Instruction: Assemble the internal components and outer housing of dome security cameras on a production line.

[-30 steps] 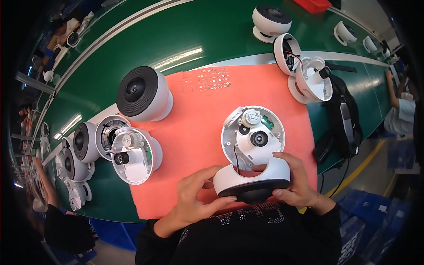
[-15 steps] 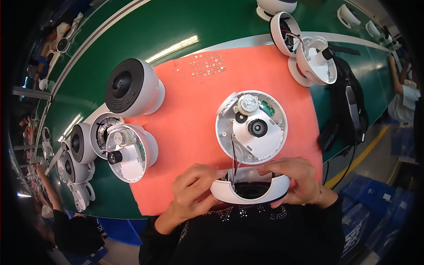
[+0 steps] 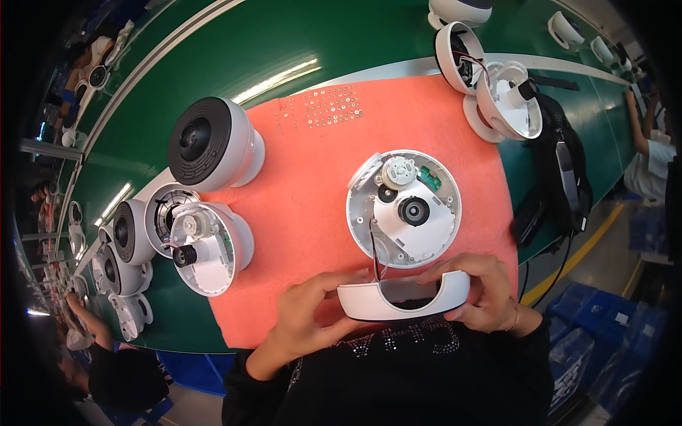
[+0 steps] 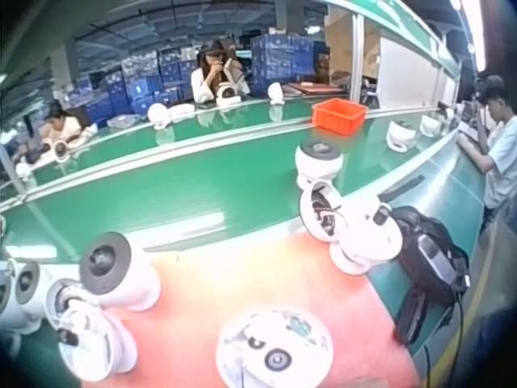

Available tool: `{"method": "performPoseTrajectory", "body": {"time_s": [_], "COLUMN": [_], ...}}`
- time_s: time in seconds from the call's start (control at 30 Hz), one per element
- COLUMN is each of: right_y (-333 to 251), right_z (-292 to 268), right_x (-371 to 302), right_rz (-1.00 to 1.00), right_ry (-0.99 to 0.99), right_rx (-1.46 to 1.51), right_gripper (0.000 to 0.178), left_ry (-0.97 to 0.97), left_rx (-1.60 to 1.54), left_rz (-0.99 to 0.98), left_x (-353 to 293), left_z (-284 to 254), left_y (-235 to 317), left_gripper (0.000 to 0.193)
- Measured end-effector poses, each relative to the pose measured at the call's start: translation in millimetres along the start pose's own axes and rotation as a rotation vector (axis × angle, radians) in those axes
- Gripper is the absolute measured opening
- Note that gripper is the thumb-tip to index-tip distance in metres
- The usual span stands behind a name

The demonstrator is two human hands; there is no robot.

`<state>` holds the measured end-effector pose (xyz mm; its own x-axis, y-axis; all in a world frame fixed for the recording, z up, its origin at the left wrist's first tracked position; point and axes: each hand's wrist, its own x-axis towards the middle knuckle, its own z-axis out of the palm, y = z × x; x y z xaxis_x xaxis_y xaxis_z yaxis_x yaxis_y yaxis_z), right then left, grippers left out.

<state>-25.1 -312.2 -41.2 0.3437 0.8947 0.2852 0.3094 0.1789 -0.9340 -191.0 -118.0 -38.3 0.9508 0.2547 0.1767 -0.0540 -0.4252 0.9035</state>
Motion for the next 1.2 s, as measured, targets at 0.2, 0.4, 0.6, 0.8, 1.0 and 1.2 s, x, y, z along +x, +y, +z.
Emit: {"method": "performPoseTrajectory", "body": {"time_s": [0.2,0.4,0.6,0.8,1.0,1.2], "right_y": [-9.4,-0.6,-4.8,-6.8,-15.6,-24.5], "right_z": [0.2,10.1,3.8,-12.1,-11.6,-26.2], "right_x": [-1.3,-10.1,-15.1,-6.5,1.4,33.3], "right_rz": [0.33,0.281,0.278,0.291,0.288,0.589], "right_ry": [-0.029,-0.121,-0.063,-0.124,-0.04,-0.024], "right_rx": [0.333,0.17,0.033,0.242,0.152,0.491], "right_gripper": [0.068,0.056,0.066,0.068,0.06,0.058], "left_ry": [0.03,-0.014,0.048,0.058,0.05,-0.014], "left_rx": [-0.077,-0.081,-0.101,-0.172,-0.373,-0.521], "left_rz": [-0.06,0.057,0.02,-0.07,-0.191,-0.494], "left_x": [-10.0,-7.5,-7.6,-5.4,2.7,30.2], "left_z": [-1.3,5.6,7.9,9.5,11.2,-4.0], "left_y": [-5.4,-4.9,-4.3,-0.8,-0.2,23.4], "left_gripper": [0.039,0.037,0.041,0.041,0.036,0.024]}}
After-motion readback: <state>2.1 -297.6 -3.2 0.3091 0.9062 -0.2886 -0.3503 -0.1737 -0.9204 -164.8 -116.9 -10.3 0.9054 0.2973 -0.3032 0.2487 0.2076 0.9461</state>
